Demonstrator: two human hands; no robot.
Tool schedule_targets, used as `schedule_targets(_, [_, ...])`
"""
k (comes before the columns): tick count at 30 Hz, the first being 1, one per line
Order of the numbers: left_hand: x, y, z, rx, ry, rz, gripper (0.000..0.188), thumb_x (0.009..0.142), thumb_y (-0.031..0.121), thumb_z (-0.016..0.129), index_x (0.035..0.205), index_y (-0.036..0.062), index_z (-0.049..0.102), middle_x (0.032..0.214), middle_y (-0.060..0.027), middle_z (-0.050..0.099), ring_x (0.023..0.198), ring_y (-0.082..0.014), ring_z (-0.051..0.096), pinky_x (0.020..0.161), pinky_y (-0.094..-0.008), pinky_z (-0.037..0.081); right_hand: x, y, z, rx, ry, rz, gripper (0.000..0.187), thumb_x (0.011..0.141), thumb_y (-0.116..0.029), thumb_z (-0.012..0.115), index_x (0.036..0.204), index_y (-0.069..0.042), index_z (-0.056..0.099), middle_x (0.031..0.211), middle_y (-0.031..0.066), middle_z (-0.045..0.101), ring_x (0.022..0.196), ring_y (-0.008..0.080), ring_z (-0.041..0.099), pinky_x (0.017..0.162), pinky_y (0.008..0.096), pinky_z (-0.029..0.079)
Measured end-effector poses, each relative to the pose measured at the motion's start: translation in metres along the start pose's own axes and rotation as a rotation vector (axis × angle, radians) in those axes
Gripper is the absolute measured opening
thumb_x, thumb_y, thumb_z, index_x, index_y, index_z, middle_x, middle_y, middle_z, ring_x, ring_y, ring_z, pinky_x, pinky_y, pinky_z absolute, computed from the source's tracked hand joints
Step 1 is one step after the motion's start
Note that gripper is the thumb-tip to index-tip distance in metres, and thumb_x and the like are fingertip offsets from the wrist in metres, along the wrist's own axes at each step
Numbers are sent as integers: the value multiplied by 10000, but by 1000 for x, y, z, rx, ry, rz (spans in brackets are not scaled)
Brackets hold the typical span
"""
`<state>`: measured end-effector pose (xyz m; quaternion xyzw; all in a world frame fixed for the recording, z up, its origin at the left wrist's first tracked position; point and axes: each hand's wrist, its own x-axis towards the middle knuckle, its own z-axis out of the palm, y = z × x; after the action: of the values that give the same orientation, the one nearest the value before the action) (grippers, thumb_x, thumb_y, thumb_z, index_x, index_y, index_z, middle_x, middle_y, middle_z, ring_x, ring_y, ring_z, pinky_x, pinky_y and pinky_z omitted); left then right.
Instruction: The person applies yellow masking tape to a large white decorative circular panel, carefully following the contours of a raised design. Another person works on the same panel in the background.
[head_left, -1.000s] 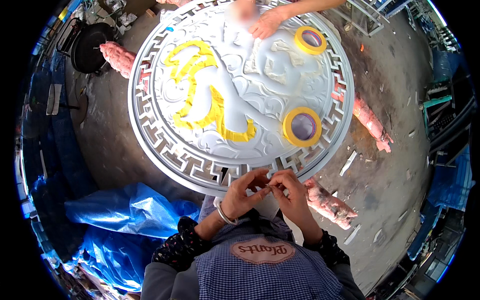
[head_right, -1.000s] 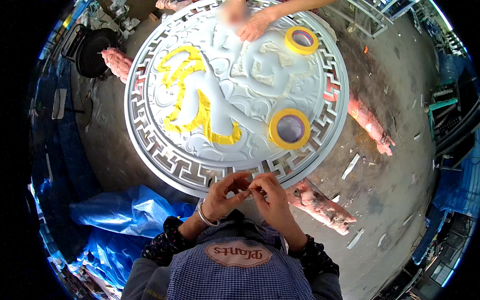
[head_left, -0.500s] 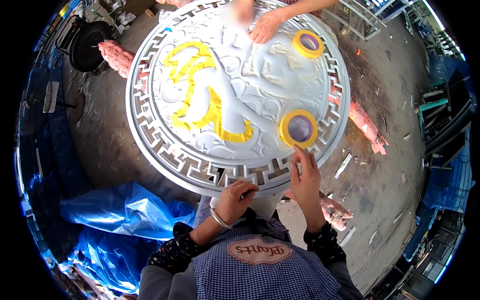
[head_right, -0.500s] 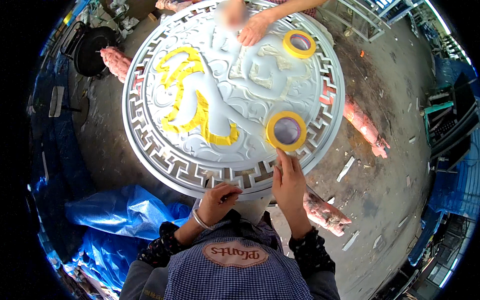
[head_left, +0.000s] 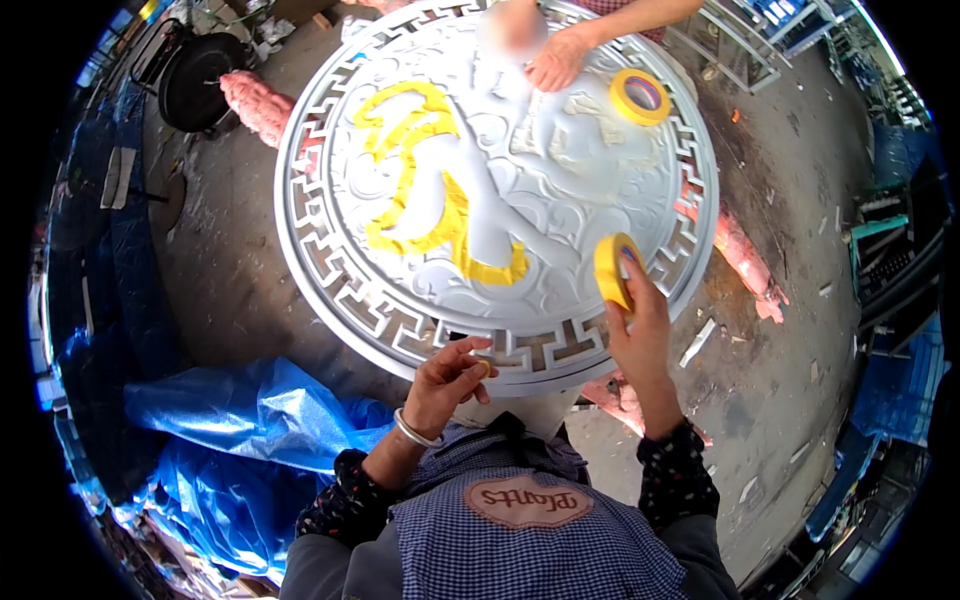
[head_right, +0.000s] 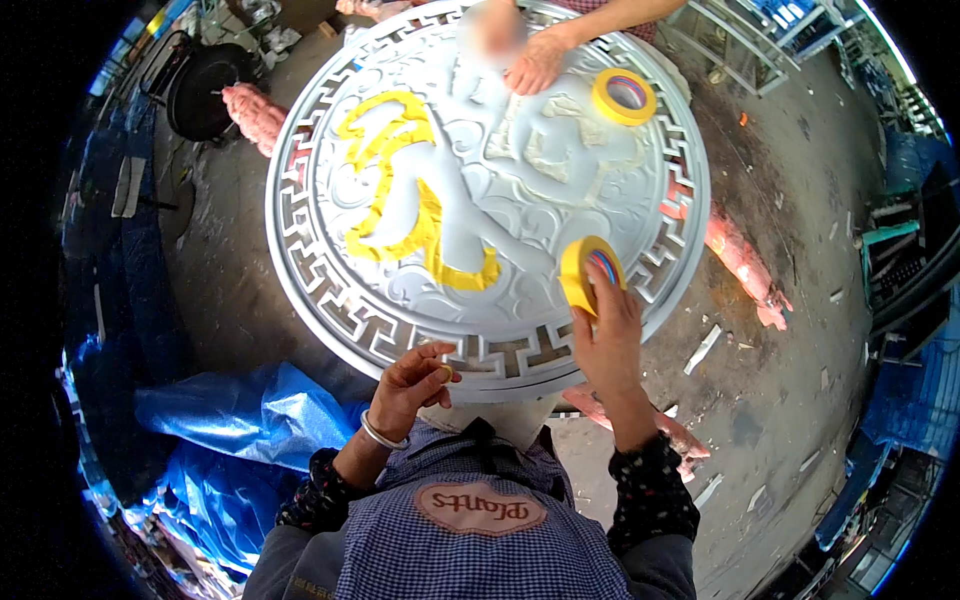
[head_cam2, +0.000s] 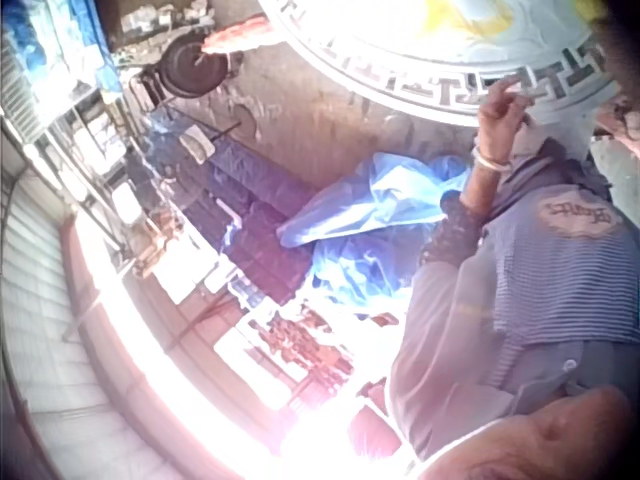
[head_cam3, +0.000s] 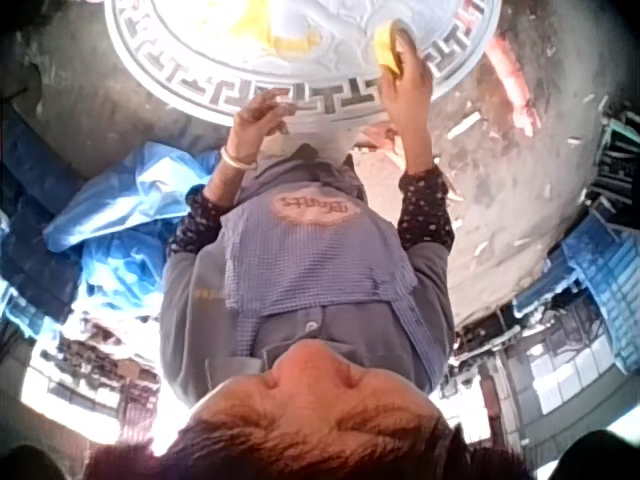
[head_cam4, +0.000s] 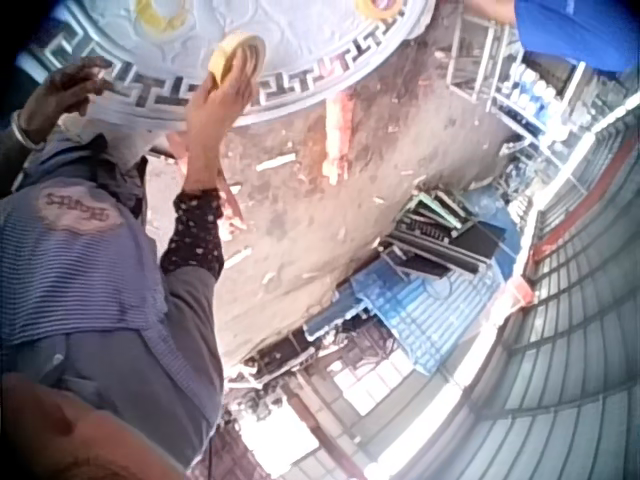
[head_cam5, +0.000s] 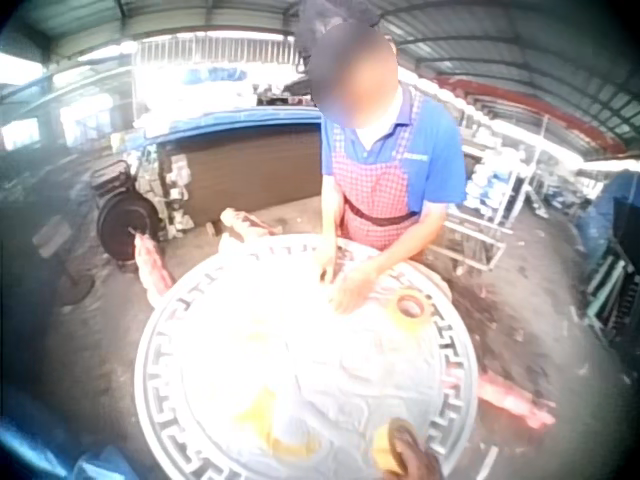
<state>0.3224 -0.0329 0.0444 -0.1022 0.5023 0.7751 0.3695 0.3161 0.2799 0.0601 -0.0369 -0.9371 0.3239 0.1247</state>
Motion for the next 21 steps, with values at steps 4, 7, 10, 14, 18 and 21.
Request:
schedule_targets(4, [-3, 9, 12, -35, -11, 93, 534, 986, -9, 685, 1494, 72, 544, 1077, -91, 733, 783, -116, 674, 724, -242, 568, -18, -34, -24, 299, -12, 81, 629, 956, -45, 672, 1541, -37, 443, 1190, 171, 664, 994, 268, 662, 862, 392, 552])
schedule_targets(7, [-4, 8, 13, -14, -18, 119, 515, 976, -30, 686, 1468, 47, 557, 1104, -85, 725, 795, -113, 672, 734, -245, 573, -38, -47, -33, 469, -88, 140, 637, 1008, -88, 661, 1571, -28, 370, 1184, 151, 664, 991, 201, 670, 844, 349, 550])
schedule_targets(10, [-5, 4, 15, -15, -31, 149, 453, 963, -31, 699, 1401, 26, 597, 1076, -62, 711, 809, -104, 668, 734, -241, 567, -53, -61, -36, 599, -140, 187, 623, 1043, -117, 630, 1587, -46, 334, 1186, 145, 652, 970, 171, 660, 851, 326, 539])
schedule_targets(14, [-15, -8, 6, 257, 55, 103, 345, 907, -9, 752, 1242, 28, 678, 1038, -40, 662, 822, -106, 680, 722, -241, 562, -66, -80, -38, 898, -201, 309, 627, 1051, -119, 621, 1597, -54, 319, 1196, 127, 617, 946, 167, 660, 871, 320, 533])
schedule_targets(18, [-41, -25, -11, 929, 124, 406, 379, 770, 25, 840, 1133, 63, 738, 1083, -90, 626, 810, -206, 733, 697, -294, 591, -81, -87, -37, 980, -238, 305, 659, 1048, -143, 627, 1611, -52, 297, 1194, 99, 595, 944, 150, 633, 867, 300, 519])
schedule_targets(21, [-71, -35, -47, 1122, 94, 343, 339, 812, 64, 804, 1145, 72, 741, 1058, -115, 672, 810, -236, 737, 714, -335, 601, -90, -89, -37, 1027, -242, 291, 643, 1045, -116, 630, 1603, -56, 316, 1192, 105, 609, 949, 151, 642, 873, 307, 524])
